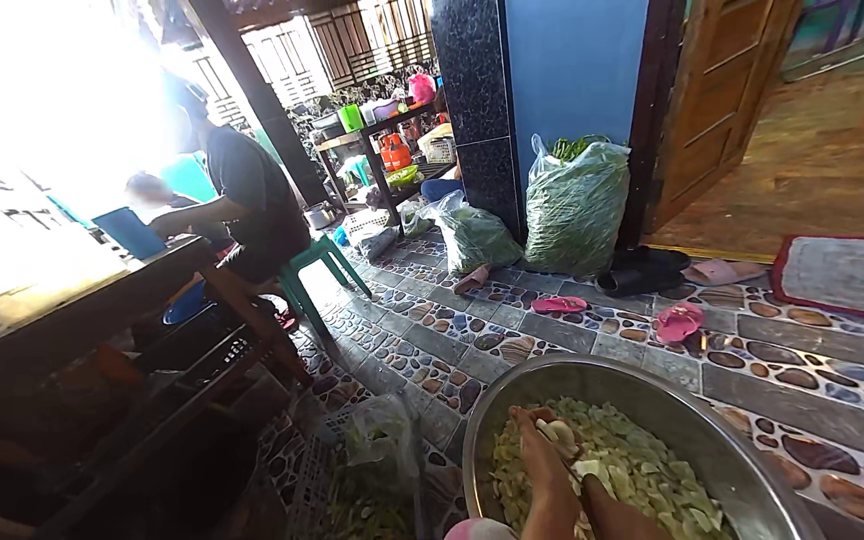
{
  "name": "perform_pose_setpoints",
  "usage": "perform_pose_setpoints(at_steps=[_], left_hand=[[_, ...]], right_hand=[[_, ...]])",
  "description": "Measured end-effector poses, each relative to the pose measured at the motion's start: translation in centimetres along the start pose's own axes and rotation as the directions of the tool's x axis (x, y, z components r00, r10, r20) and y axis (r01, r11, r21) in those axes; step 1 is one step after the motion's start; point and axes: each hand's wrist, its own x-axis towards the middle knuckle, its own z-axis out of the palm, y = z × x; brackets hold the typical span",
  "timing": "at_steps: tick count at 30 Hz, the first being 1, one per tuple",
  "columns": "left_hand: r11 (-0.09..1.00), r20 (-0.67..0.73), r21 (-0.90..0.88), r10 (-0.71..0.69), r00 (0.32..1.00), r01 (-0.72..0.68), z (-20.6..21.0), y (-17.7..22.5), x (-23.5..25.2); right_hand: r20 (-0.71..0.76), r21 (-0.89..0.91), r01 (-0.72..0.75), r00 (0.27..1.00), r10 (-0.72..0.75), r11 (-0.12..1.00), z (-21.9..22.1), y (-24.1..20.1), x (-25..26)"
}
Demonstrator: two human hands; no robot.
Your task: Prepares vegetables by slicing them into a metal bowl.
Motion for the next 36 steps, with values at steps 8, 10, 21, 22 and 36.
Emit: perform_pose_setpoints(at_steps=[8,10,21,22,36], left_hand=[[0.154,0.316,0.907,0.367,0.875,-0.392,-1.3,-3.4,1.2],[-0.216,0.648,0.747,0.45,0.615,-0.629,-0.8,-5.1,0.0],[-0.375,0.803,0.52,0.522,0.289,-0.768,-1.8,-6.0,0.4],[-0.292,0.713,0.669,0.512,0.479,-0.683,-1.9,-5.3,0.1],[0.222,0.628,0.736,0.131,0.767,-0.64,-1.5,-0.7,-3.4]], right_hand=[[-0.143,-0.159,-0.146,0.982,0.123,0.976,-5.4,6.7,2.2],[-0.161,-0.211,-0.154,0.979,0.121,0.965,-6.5,6.7,1.5],[-0.178,-0.207,0.016,0.982,-0.054,0.978,-10.3,10.8,-5.8],[-0.234,-0.186,-0.012,0.972,-0.032,0.983,-11.1,12.3,-6.5],[-0.005,0.587,-0.791,0.213,0.977,0.175,0.4,37.5,-25.3]])
